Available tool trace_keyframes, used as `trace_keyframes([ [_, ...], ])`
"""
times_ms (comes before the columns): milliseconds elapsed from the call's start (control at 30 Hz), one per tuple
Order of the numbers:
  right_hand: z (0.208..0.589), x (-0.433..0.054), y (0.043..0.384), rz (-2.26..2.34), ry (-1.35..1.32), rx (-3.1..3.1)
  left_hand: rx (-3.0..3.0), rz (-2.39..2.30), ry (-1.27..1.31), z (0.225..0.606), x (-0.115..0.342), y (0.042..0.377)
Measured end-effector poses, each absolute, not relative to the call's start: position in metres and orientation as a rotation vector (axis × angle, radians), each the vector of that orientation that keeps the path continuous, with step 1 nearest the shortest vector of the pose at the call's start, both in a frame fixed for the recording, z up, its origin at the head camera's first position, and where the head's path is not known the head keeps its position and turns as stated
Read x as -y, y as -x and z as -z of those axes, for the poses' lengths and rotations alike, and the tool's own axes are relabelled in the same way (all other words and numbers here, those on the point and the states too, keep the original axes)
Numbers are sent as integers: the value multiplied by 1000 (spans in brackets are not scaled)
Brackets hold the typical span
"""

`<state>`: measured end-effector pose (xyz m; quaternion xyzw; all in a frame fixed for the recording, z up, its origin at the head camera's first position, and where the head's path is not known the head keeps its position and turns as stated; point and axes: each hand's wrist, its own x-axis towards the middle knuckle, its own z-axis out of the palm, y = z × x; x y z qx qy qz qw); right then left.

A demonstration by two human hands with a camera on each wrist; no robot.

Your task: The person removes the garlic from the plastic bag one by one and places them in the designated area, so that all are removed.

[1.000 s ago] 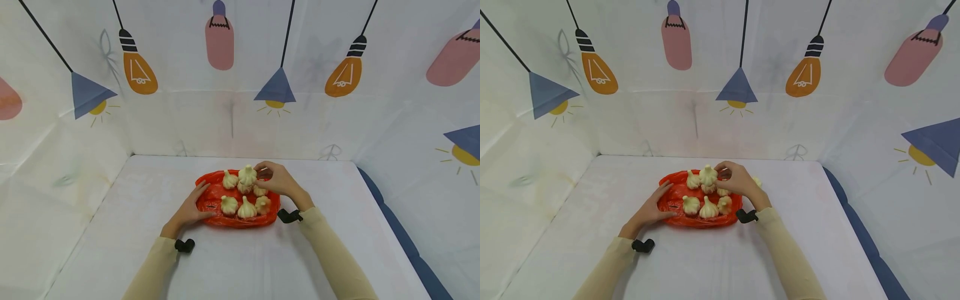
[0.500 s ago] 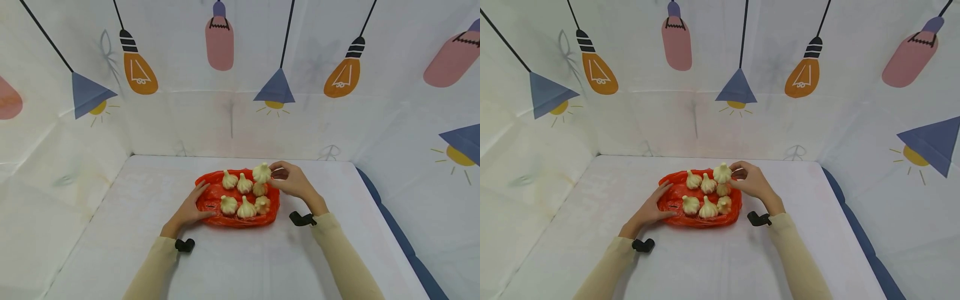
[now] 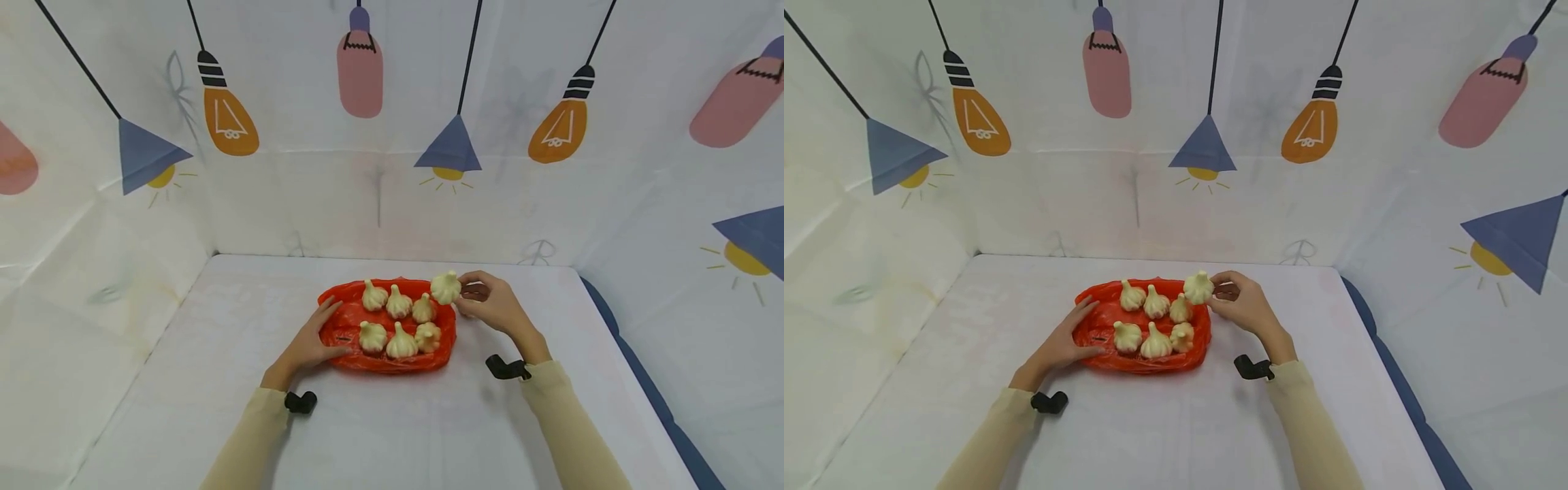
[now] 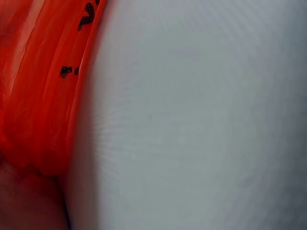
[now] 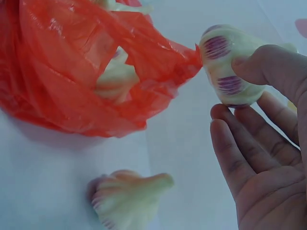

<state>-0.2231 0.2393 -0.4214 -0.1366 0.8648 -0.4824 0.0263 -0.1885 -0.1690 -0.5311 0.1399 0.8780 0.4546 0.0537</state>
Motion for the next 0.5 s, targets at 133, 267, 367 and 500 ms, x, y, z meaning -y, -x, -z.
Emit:
trace_keyframes([
  [133,424,-245,221,1495,394,-2689,-2659,-1381,-419,530,170,188],
  [267,425,-251,220,1481,355,-2721,-2645,-1392,-415,528,169,188],
  [367,427,-256,219,1487,329,-2727,-2647,-1397,-415,528,170,188],
  [500,430,-264,217,1538,310,-2707,-2655,-1388,-424,531,171,188],
])
